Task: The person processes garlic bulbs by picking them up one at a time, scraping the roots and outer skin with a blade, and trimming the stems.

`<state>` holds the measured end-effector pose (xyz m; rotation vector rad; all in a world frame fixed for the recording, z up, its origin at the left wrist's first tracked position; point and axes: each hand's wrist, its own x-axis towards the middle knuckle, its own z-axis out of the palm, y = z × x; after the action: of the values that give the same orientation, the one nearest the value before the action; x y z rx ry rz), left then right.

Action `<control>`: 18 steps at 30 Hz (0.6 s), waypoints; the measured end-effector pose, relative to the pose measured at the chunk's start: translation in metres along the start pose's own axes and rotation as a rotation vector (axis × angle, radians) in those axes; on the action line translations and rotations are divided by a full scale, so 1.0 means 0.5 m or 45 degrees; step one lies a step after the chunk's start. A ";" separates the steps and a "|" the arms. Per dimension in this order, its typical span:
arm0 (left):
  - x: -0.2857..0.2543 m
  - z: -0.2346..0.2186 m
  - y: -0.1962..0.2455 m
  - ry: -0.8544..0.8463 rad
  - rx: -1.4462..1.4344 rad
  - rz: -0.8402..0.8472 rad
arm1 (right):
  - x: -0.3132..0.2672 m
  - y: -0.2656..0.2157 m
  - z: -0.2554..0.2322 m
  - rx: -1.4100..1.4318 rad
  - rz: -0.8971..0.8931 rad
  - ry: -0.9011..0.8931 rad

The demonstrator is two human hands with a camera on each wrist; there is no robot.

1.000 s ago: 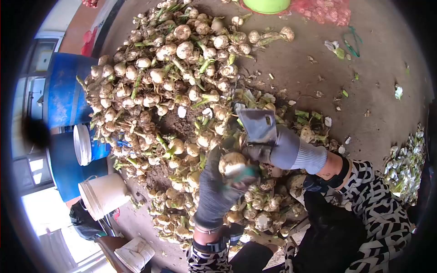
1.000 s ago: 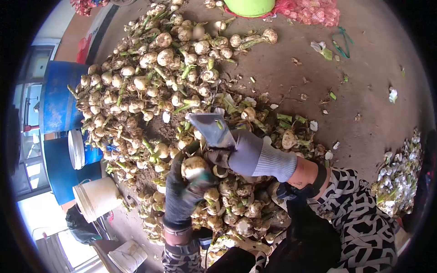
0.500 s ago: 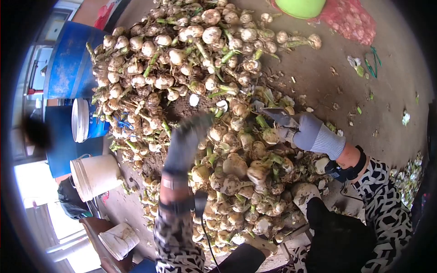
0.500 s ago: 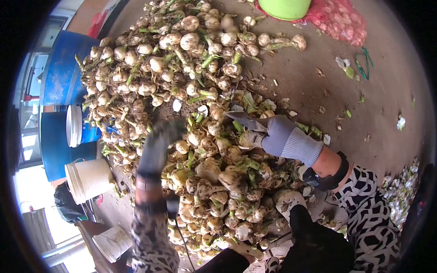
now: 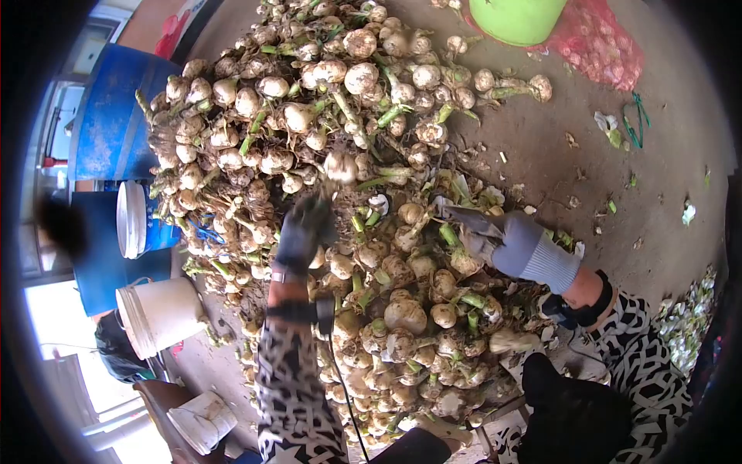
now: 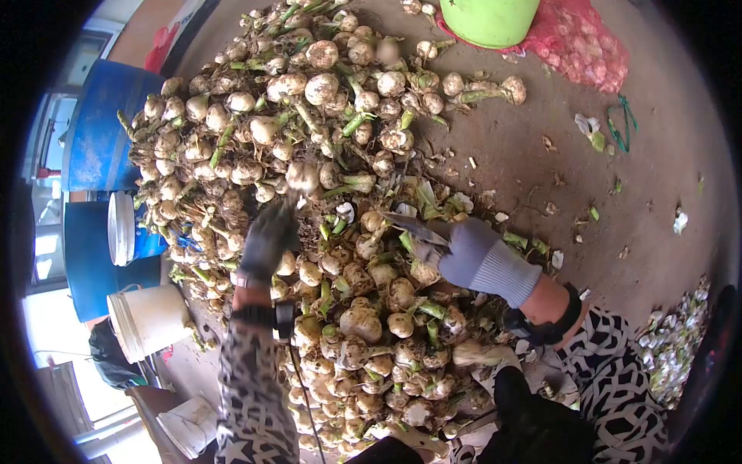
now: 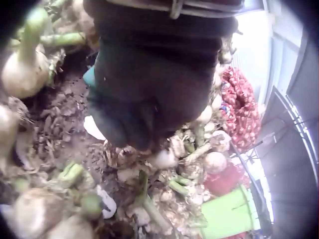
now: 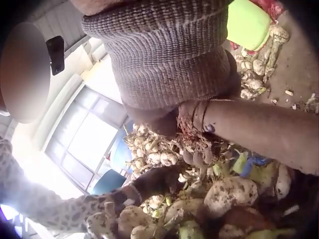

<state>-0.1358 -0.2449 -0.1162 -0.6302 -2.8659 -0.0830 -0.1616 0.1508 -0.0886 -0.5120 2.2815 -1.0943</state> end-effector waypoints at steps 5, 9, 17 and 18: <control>-0.141 -0.099 0.148 -0.233 -1.680 -1.067 | 0.040 -0.099 0.006 -0.065 -0.444 0.246; -0.065 -0.210 0.286 -0.094 -1.809 -0.752 | 0.020 -0.137 0.024 -0.446 -0.702 0.354; -0.014 -0.250 0.471 0.139 -1.811 -0.992 | -0.126 -0.165 0.021 -0.578 -0.696 0.413; -0.010 -0.258 0.481 0.129 -1.813 -0.987 | -0.143 -0.170 0.014 -0.582 -0.694 0.387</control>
<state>-0.0060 -0.0414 0.0114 0.4019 -2.3059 -2.1871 -0.0935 0.1354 -0.0022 -1.2843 2.7624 -0.9216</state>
